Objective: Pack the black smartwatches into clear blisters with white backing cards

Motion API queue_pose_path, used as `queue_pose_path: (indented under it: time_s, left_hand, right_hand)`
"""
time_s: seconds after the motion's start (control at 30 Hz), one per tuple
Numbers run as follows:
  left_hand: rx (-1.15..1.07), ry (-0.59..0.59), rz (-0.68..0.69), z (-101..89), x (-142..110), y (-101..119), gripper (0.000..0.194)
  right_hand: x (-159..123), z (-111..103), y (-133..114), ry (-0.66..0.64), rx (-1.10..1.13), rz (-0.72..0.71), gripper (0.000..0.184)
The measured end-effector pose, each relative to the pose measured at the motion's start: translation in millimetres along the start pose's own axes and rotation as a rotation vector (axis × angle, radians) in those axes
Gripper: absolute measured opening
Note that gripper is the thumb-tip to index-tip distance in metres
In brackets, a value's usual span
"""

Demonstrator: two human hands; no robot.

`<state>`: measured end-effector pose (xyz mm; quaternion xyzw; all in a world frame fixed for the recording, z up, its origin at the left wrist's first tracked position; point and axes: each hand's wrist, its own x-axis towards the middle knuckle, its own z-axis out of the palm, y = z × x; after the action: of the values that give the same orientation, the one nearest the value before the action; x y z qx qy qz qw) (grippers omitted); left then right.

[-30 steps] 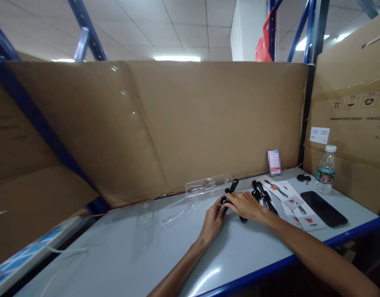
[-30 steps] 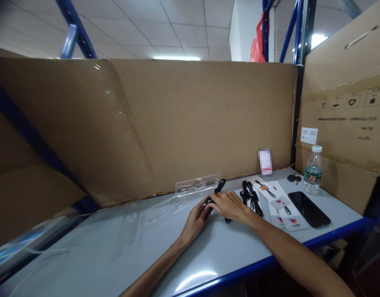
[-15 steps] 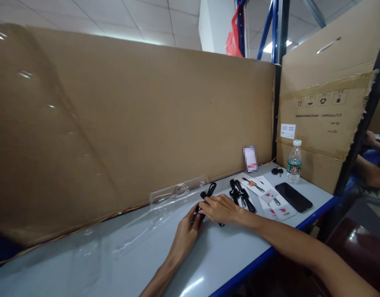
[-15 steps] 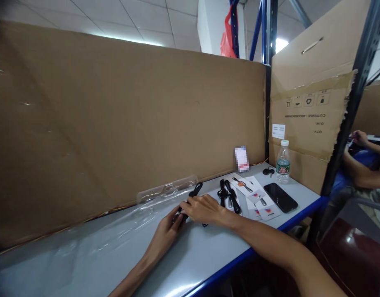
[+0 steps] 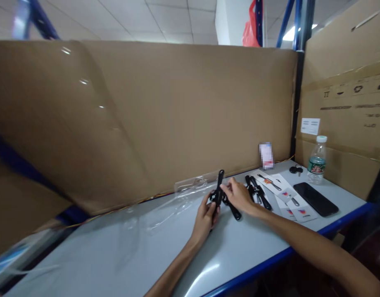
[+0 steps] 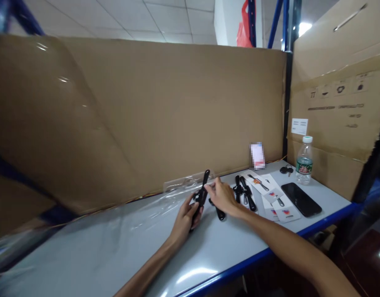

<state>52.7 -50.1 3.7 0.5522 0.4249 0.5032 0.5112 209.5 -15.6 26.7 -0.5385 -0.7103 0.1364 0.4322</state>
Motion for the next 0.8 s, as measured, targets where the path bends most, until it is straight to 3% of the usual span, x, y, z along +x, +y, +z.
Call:
queue_pose_path:
  time_s: [0.13, 0.27, 0.33, 0.4, 0.5, 0.63, 0.8]
  left_hand:
    - [-0.057, -0.119, -0.014, 6.1, -7.4, 2.6, 0.093]
    - [-0.057, -0.212, -0.002, 6.8, -4.6, 7.5, 0.1]
    - [-0.002, -0.131, 0.044, -2.2, 1.7, 12.3, 0.095]
    - [0.088, 0.031, 0.123, -18.5, 9.9, 16.0, 0.082]
    - [0.393, 0.269, 0.262, -48.3, 22.9, 14.1, 0.046]
    - [0.686, 0.284, 0.32, -65.9, 32.0, 1.9, 0.029]
    - [0.943, 0.215, 0.389, -45.3, 20.3, 1.3, 0.03]
  right_hand:
    - [6.5, 8.9, 11.5, -0.147, 0.393, 0.098, 0.047]
    - [14.1, 11.9, 20.6, -0.187, 0.554, 0.244, 0.045]
    - [24.1, 6.1, 29.3, -0.129, 0.463, 0.285, 0.046]
    - [36.4, -4.5, 41.3, -0.095, 0.209, 0.297, 0.044]
    - [50.5, -21.1, 59.4, -0.171, -0.098, 0.317, 0.029]
    - [50.4, -26.9, 67.9, -0.266, -0.24, 0.31, 0.015]
    - [36.1, -17.0, 64.2, -0.335, -0.417, 0.19, 0.021]
